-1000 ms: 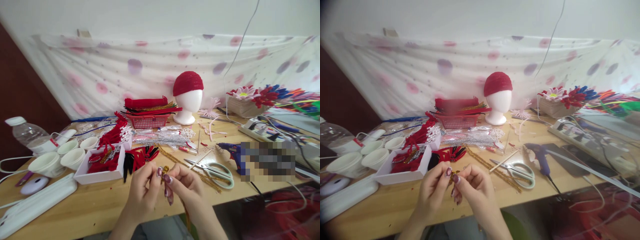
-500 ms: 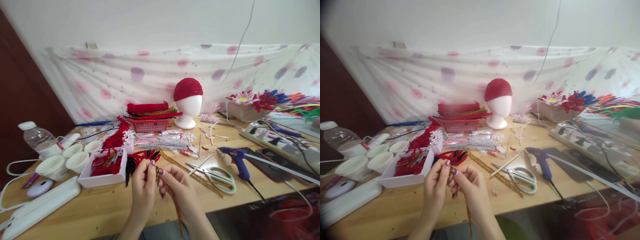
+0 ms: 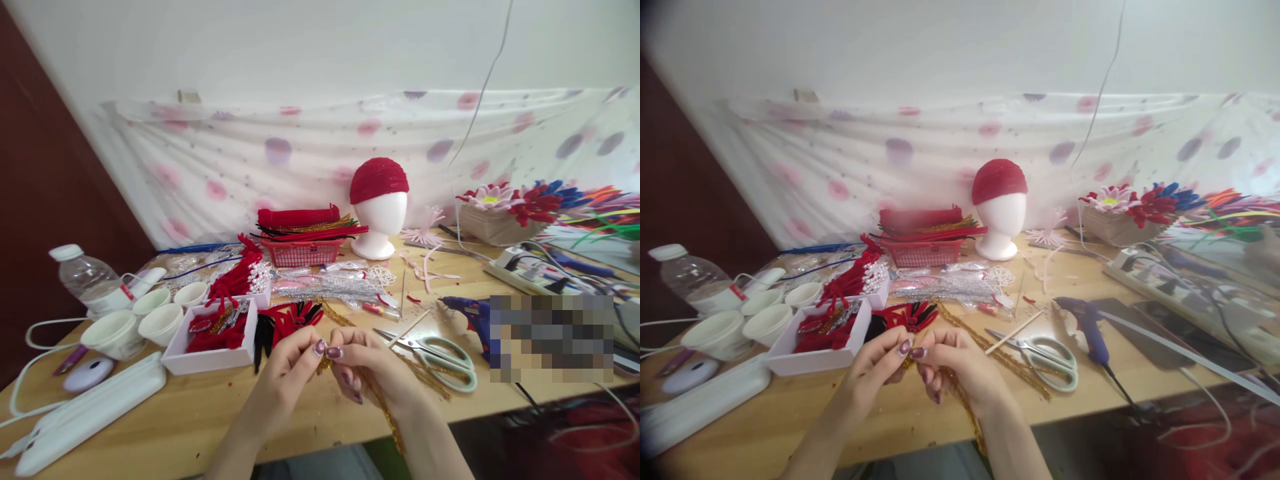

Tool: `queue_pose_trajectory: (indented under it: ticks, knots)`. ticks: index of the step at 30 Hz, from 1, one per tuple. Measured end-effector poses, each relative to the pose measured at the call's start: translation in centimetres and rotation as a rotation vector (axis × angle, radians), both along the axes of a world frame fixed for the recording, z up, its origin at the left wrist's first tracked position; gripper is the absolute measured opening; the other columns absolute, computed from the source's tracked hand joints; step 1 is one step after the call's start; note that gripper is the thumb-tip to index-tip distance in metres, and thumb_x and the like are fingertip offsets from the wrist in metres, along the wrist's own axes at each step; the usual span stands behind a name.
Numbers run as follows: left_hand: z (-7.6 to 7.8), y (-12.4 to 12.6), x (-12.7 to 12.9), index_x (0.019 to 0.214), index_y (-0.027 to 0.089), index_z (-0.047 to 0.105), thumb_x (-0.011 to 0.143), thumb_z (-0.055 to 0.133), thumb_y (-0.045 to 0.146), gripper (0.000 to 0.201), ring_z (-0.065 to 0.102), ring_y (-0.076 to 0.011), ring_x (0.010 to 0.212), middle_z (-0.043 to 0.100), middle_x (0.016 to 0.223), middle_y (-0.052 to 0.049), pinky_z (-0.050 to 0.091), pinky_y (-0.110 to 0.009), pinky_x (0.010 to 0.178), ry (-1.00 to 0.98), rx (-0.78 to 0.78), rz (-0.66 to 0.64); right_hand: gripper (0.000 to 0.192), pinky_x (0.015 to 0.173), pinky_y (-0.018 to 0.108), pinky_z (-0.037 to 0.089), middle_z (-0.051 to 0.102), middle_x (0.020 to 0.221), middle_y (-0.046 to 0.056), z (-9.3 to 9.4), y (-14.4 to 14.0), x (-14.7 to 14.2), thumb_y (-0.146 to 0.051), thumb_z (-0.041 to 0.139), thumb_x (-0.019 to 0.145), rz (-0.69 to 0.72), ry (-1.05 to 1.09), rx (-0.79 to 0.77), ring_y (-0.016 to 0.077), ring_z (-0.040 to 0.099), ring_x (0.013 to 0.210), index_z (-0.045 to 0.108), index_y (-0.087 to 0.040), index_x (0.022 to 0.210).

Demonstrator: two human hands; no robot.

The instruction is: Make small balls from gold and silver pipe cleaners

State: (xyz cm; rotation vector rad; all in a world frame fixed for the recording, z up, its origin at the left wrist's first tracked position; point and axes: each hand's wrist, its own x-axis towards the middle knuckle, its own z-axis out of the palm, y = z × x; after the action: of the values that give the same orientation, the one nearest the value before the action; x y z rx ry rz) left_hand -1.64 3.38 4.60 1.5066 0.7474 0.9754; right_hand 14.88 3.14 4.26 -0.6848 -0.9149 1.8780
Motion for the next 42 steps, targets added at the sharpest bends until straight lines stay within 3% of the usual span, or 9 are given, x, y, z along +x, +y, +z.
queue_pose_trajectory:
  ticks: [7,12,15,22,25,30,34,37,42]
  knots:
    - [-2.1,-0.4,2.5,0.069,0.024,0.042,0.098,0.047,0.045,0.036,0.041,-0.0099,0.043,0.043,0.056,0.007,0.037,-0.02,0.04,-0.081,0.127,0.405,0.038,0.04,0.014,0.043,0.063,0.053,-0.002,-0.8,-1.3,-3.2,-0.041,0.089,0.066,-0.337,0.046,0.036,0.005,0.052,0.041,0.063,-0.014,0.064]
    - [-3.4,-1.2,3.3,0.07,0.024,0.042,0.099,0.045,0.046,0.036,0.038,-0.0096,0.038,0.04,0.052,0.009,0.032,-0.019,0.036,-0.12,0.089,0.567,0.039,0.042,0.014,0.045,0.063,0.051,-0.003,-1.8,-1.9,-4.1,-0.042,0.089,0.068,-0.419,0.083,0.028,0.0055,0.054,0.041,0.062,-0.014,0.066]
    - [-3.1,-1.1,2.6,0.067,0.022,0.044,0.098,0.048,0.046,0.039,0.04,-0.0104,0.049,0.043,0.057,0.006,0.033,-0.021,0.046,-0.087,0.092,0.484,0.035,0.038,0.013,0.042,0.062,0.049,-0.004,-2.2,-1.6,-3.3,-0.037,0.088,0.07,-0.342,0.115,0.037,0.0046,0.05,0.037,0.061,-0.015,0.066]
    - [-0.5,0.7,-1.2,0.067,0.02,0.047,0.091,0.056,0.045,0.036,0.02,-0.0077,0.047,0.031,0.053,0.009,0.016,-0.024,0.045,-0.022,-0.162,-0.229,0.028,0.03,0.013,0.036,0.056,0.041,-0.006,-1.5,-0.8,-0.6,-0.031,0.087,0.067,0.018,0.053,0.016,0.0034,0.038,0.028,0.064,-0.015,0.065]
    - [-0.8,0.8,-0.9,0.068,0.021,0.046,0.091,0.057,0.048,0.037,0.02,-0.0071,0.045,0.03,0.052,0.01,0.016,-0.023,0.043,-0.074,-0.144,-0.155,0.03,0.033,0.013,0.038,0.057,0.042,-0.005,-1.2,-0.7,-1.1,-0.032,0.087,0.067,-0.048,0.075,0.011,0.0038,0.042,0.031,0.063,-0.016,0.065]
    - [-2.5,-0.4,1.8,0.069,0.023,0.042,0.097,0.048,0.047,0.038,0.036,-0.0091,0.044,0.038,0.055,0.008,0.028,-0.021,0.041,-0.148,0.02,0.281,0.038,0.04,0.014,0.043,0.065,0.052,-0.002,-1.7,-1.2,-3.7,-0.04,0.091,0.064,-0.355,0.151,0.022,0.005,0.053,0.039,0.062,-0.015,0.064]
    - [-2.8,-1.7,3.1,0.067,0.023,0.04,0.099,0.044,0.037,0.036,0.04,-0.0112,0.05,0.038,0.058,0.006,0.034,-0.022,0.045,-0.004,0.145,0.553,0.042,0.04,0.013,0.042,0.063,0.049,-0.004,-1.9,-1.8,-4.8,-0.044,0.093,0.059,-0.523,0.104,0.02,0.0042,0.053,0.04,0.064,-0.014,0.065]
    - [-2.3,-1.8,2.4,0.067,0.023,0.04,0.1,0.042,0.037,0.036,0.04,-0.0115,0.05,0.039,0.058,0.006,0.032,-0.024,0.047,0.058,0.154,0.488,0.041,0.041,0.013,0.043,0.061,0.047,-0.004,-1.9,-2.0,-4.2,-0.045,0.091,0.064,-0.509,0.055,0.062,0.0042,0.052,0.039,0.062,-0.015,0.064]
    - [-0.8,-0.1,-0.5,0.067,0.022,0.04,0.099,0.045,0.049,0.042,0.031,-0.0108,0.051,0.032,0.056,0.007,0.026,-0.025,0.047,0.151,0.062,0.077,0.039,0.033,0.014,0.04,0.056,0.041,-0.006,-1.9,-1.3,-2.0,-0.041,0.088,0.067,-0.19,-0.003,0.063,0.0041,0.045,0.032,0.059,-0.016,0.061]
